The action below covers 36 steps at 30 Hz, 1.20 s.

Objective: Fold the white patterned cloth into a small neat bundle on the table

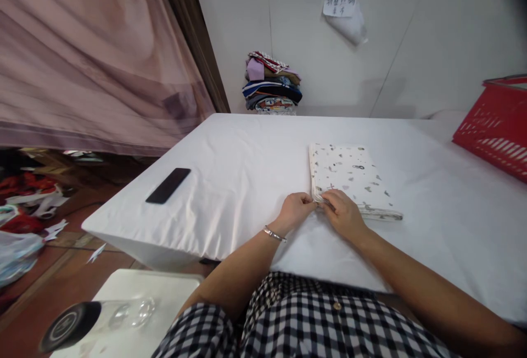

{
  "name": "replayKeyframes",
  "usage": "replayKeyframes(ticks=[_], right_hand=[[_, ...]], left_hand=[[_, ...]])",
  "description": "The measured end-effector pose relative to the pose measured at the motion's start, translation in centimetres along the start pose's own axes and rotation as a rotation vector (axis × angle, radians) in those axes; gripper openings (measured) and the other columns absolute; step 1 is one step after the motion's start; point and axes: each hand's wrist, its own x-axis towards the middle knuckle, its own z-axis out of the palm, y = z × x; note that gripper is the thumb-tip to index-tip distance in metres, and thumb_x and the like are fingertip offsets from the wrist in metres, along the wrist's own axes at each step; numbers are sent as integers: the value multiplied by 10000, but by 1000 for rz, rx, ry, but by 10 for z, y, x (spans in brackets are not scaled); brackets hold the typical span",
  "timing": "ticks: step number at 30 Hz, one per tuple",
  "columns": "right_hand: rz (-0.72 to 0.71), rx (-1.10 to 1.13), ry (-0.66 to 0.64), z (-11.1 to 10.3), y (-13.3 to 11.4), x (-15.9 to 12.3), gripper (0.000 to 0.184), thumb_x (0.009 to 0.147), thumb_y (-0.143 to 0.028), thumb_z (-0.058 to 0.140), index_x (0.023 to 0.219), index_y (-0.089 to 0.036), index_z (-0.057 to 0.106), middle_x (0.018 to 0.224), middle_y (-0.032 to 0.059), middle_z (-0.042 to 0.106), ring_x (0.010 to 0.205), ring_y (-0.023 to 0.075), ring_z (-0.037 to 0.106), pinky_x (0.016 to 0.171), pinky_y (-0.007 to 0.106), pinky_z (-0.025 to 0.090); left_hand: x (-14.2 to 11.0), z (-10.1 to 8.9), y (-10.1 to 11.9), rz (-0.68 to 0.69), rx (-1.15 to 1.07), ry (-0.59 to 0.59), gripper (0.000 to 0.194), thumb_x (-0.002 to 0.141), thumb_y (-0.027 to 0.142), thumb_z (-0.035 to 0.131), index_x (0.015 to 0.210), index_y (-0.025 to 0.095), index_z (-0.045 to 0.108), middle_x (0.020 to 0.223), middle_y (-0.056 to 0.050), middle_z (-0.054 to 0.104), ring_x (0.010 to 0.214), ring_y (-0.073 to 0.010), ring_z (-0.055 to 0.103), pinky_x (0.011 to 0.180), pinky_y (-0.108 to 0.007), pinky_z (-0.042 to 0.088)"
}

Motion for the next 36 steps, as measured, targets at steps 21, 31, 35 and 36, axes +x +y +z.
replayKeyframes(ticks=[21, 31, 35, 36], right_hand=[[300, 183, 25, -4, -3, 5, 101, 837, -306, 537, 854, -218, 584, 788, 16, 602, 703, 176, 528, 659, 310, 422], [267, 179, 66, -2, 1, 5, 124, 846, -324, 536, 867, -217, 594, 778, 19, 606, 677, 176, 524, 628, 312, 424], [275, 186, 112, -2, 2, 4, 113, 856, -314, 545, 885, -211, 582, 797, 18, 597, 678, 167, 521, 633, 303, 427], [268, 178, 117, -2, 2, 3, 110, 863, -310, 542, 891, -210, 578, 806, 19, 596, 681, 167, 521, 637, 302, 428]], left_hand=[[-1, -5, -2, 143, 338, 119, 159, 782, 257, 559, 793, 221, 713, 823, -5, 676, 779, -151, 585, 678, -253, 416], [-2, 5, 3, 162, 329, 96, 190, 802, 303, 570, 681, 188, 659, 758, -24, 648, 710, -150, 545, 647, -267, 380], [-2, 7, 5, 120, 287, 104, 135, 752, 223, 561, 649, 181, 636, 716, -13, 642, 688, -143, 544, 629, -257, 373], [-3, 7, 6, 93, 247, 94, 130, 743, 222, 561, 645, 179, 634, 698, -6, 638, 675, -137, 544, 620, -250, 372]])
